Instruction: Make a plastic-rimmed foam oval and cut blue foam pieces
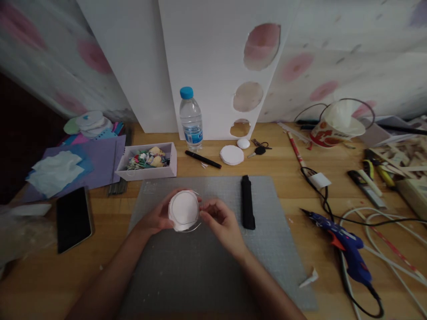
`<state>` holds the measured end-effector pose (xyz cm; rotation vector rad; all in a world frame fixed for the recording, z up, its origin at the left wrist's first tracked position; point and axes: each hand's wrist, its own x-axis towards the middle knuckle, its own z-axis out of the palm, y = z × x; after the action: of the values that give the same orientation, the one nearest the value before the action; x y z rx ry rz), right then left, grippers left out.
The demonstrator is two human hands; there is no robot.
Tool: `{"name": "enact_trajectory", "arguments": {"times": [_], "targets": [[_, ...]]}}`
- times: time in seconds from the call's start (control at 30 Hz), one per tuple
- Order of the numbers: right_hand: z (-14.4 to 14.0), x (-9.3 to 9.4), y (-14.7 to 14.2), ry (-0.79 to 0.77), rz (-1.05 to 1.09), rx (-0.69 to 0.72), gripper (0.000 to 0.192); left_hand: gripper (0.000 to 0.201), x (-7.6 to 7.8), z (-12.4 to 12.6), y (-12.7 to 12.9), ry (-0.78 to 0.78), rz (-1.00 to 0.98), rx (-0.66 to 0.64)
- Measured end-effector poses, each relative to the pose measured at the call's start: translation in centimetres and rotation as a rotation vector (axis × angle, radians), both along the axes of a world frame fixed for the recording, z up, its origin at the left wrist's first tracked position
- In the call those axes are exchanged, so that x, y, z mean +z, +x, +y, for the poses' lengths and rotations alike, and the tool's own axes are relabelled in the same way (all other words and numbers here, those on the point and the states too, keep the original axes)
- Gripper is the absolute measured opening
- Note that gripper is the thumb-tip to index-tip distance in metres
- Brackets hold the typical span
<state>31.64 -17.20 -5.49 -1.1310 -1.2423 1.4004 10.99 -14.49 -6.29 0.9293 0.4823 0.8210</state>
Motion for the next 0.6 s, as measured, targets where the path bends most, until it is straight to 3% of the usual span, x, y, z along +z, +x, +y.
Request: {"name": "enact_trajectory", "arguments": {"times": [0.33, 0.6], "targets": [[-0.2, -0.6, -0.3, 0.046, -0.102, -0.011, 0.014, 0.091, -0.4, -0.2, -0.5, -0.040, 0.041, -0.088], [-0.8, -0.1, -1.4, 0.038, -0.187, -0.035, 0.020, 0.065, -0.6, -0.4, 0.2, -0.129, -0.079, -0.057]]}}
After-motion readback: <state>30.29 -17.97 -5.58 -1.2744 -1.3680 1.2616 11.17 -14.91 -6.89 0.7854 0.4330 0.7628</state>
